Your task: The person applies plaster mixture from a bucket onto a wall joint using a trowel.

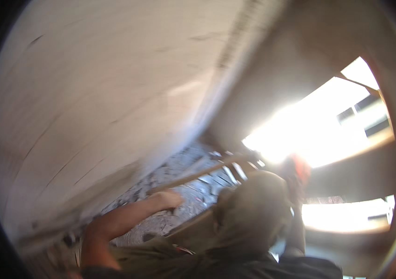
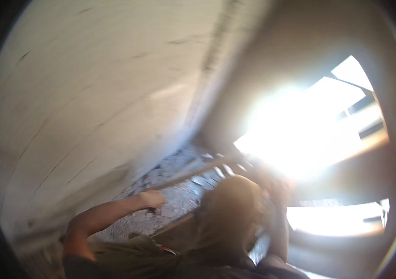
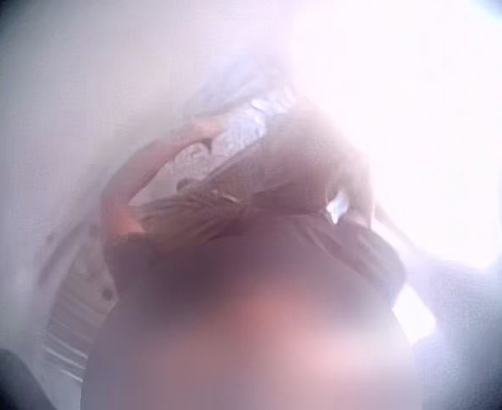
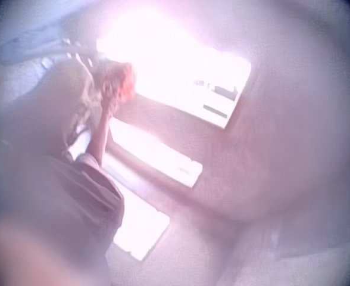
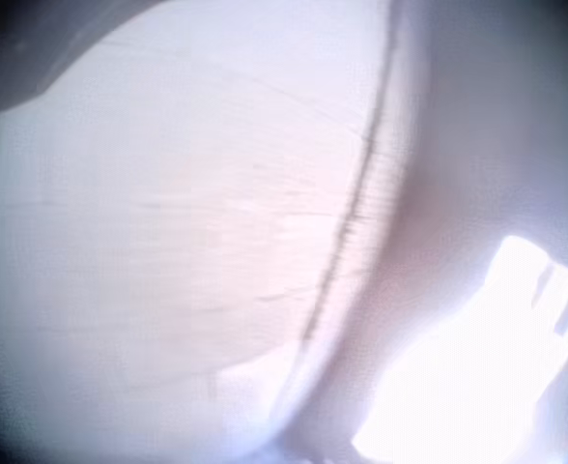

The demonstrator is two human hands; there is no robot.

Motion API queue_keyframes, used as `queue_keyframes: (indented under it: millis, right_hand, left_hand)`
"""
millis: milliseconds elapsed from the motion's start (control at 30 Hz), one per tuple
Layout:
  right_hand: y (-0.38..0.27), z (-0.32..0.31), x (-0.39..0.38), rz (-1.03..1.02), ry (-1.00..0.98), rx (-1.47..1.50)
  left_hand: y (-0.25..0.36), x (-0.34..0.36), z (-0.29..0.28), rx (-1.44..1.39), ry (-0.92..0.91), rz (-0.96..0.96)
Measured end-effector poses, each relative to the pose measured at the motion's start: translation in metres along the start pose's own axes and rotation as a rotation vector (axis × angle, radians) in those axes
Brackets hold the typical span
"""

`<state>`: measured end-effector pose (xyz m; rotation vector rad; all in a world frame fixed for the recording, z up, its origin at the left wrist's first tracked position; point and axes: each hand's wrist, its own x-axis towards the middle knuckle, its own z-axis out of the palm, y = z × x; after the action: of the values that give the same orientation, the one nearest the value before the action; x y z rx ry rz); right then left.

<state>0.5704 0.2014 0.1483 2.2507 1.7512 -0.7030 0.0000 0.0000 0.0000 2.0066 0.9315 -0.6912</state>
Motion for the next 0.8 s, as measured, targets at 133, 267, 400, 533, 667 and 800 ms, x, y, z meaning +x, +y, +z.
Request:
queue_keyframes:
  millis: [133, 267, 400, 533, 667, 800]
  right_hand:
    - [0.039, 0.023, 0.007, 0.125, 0.068, 0.074]
    - [0.079, 0.032, 0.012, 0.261, 0.100, 0.212]
    - [0.100, 0.036, 0.005, 0.325, 0.085, 0.220]
    - [0.094, 0.038, -0.023, 0.336, 0.032, 0.206]
    - [0.055, 0.022, -0.068, 0.298, -0.059, 0.199]
    - [0.032, 0.001, -0.101, 0.238, -0.159, 0.220]
  left_hand:
    - [0.027, 0.000, -0.004, -0.097, 0.001, -0.040]
    - [0.045, 0.010, -0.015, -0.219, -0.068, -0.085]
    - [0.023, 0.003, -0.023, -0.268, -0.012, -0.092]
    - [-0.029, -0.046, -0.020, -0.437, 0.158, -0.133]
    - [-0.020, -0.108, 0.007, -0.816, 0.296, -0.088]
    - [0.010, -0.122, -0.004, -0.884, 0.307, -0.129]
